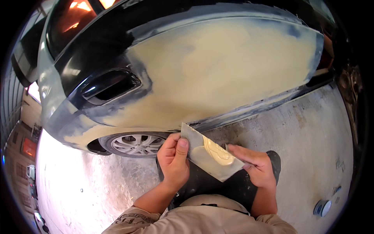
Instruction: The person applies a beige body filler to the side panel of a black car using a metal spreader. They repeatedly scoop filler from a putty knife and spread it across the panel, smoothing the surface to cover the area.
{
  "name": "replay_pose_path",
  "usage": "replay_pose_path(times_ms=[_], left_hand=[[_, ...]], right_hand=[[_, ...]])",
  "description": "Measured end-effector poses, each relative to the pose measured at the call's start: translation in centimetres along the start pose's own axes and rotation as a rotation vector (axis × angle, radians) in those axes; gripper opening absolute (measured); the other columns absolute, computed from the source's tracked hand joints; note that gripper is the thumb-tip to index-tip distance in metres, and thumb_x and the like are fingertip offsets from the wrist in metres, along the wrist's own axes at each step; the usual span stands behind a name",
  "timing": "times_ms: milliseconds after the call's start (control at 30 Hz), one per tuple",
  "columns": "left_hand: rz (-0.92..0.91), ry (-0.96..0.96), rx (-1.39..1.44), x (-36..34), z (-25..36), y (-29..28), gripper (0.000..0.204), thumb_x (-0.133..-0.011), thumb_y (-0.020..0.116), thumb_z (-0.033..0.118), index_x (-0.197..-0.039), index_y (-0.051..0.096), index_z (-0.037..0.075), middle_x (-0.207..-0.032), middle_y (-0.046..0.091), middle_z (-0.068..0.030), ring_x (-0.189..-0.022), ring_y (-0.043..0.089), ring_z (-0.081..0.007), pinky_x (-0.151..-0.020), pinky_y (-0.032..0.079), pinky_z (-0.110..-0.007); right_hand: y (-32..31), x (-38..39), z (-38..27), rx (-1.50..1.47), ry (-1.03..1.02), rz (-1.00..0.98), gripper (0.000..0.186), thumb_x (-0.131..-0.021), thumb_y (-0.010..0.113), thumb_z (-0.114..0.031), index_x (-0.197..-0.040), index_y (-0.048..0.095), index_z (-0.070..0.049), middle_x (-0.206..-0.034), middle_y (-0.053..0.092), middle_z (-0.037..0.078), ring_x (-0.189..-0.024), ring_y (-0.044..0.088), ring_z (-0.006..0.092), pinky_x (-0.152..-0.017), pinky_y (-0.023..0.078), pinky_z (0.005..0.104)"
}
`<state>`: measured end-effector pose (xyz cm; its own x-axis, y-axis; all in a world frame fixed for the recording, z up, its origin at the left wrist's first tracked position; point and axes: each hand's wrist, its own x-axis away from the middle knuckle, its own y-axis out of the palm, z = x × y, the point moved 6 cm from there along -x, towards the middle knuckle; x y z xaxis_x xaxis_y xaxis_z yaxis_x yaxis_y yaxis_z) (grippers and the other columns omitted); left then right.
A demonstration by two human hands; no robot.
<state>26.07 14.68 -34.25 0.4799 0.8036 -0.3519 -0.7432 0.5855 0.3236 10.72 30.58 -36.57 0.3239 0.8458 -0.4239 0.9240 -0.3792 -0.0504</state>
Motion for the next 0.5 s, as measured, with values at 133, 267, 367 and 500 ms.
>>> replay_pose_path(times_ms=[133, 267, 367, 500], left_hand=[[-0.108, -0.258, 0.181, 0.7, -1.4, 2.3, 0.02, -0.097, 0.054, 0.016, -0.104, 0.057, -0.001, -0.091, 0.061, -0.0019, -0.08, 0.055, -0.0075, -0.075, 0.044, -0.022], [-0.445, -0.6, 0.199, 3.5, -4.3, 5.5, 0.021, -0.097, 0.054, 0.022, -0.102, 0.059, 0.002, -0.086, 0.058, 0.0033, -0.077, 0.051, -0.0029, -0.07, 0.042, -0.019], [-0.444, -0.605, 0.328, 4.0, -3.9, 6.0, 0.021, -0.097, 0.054, 0.021, -0.104, 0.058, 0.001, -0.088, 0.059, 0.002, -0.079, 0.052, -0.0043, -0.072, 0.042, -0.02], [-0.25, -0.42, 0.342, 1.7, -2.3, 4.0, 0.019, -0.096, 0.055, 0.017, -0.104, 0.057, 0.0, -0.092, 0.061, -0.0021, -0.083, 0.056, -0.0082, -0.076, 0.044, -0.024]], right_hand=[[-2.1, 2.3, 4.0, -0.02, 0.353, 0.128, 0.023, -0.089, 0.06, -0.009, -0.11, 0.065, 0.001, -0.101, 0.068, 0.01, -0.085, 0.066, 0.0217, -0.074, 0.048, 0.0273], [-1.3, 1.7, 4.1, -1.092, 0.192, 0.07, 0.033, -0.087, 0.067, -0.019, -0.109, 0.06, 0.004, -0.089, 0.066, 0.007, -0.075, 0.061, 0.0116, -0.064, 0.047, 0.0253], [-0.4, 2.9, 6.0, -0.763, 0.401, -0.129, 0.031, -0.085, 0.069, -0.016, -0.107, 0.059, 0.003, -0.095, 0.066, 0.006, -0.085, 0.061, 0.0129, -0.076, 0.048, 0.0265], [-1.1, 2.3, 7.6, -0.664, 0.492, 0.187, 0.027, -0.088, 0.063, -0.014, -0.11, 0.059, 0.0, -0.1, 0.065, 0.004, -0.09, 0.061, 0.0143, -0.084, 0.046, 0.0272]])
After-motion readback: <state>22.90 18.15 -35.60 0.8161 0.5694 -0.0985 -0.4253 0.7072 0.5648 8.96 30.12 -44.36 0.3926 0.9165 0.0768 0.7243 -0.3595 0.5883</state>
